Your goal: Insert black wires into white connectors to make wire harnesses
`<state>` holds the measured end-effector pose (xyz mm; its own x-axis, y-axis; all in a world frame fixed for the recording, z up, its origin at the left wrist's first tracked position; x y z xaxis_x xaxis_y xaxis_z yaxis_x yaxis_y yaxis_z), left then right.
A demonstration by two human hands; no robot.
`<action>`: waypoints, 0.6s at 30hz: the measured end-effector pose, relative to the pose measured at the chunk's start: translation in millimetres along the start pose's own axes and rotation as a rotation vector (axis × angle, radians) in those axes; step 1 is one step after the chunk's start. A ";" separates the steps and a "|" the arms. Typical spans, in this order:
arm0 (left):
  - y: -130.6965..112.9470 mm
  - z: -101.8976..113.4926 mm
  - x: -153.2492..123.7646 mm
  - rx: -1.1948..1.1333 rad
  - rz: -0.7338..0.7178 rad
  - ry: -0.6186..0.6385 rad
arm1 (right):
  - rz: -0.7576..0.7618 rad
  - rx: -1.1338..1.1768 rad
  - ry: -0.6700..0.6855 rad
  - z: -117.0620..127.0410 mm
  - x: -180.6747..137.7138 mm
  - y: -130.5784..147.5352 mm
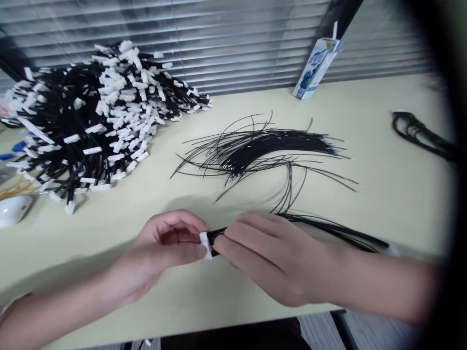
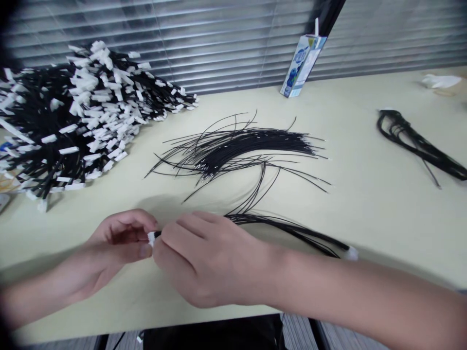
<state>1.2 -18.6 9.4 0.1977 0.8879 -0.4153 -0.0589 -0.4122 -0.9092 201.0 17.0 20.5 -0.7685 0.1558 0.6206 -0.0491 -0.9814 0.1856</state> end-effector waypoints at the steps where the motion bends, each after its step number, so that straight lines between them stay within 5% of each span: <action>1: -0.2 -0.3 0.3 -0.001 0.000 -0.001 | -0.004 0.001 -0.003 -0.8 0.2 -0.4; 7: -0.2 -2.2 -0.4 0.004 -0.002 0.025 | -0.044 0.077 0.013 -2.2 2.1 -3.7; 12: 0.8 -5.3 -0.8 0.022 -0.009 0.103 | -0.299 0.386 0.039 4.2 13.5 -14.7; 18: 2.8 -4.6 0.4 -0.007 -0.051 0.094 | -0.520 0.242 0.103 -0.2 27.4 -58.6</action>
<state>5.6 -20.3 6.8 0.2915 0.8849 -0.3633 -0.0394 -0.3683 -0.9289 182.6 78.7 26.5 -0.7412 0.5868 0.3261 -0.2988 -0.7233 0.6225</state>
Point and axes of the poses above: each hand's wrist, its own x-axis towards the middle knuckle, its own z-axis out of the back of the hand, y = z × x, the point moved 1 cm from there along x, towards the middle knuckle, and after that the axes turned 12 degrees about x, right-handed, at the moved point
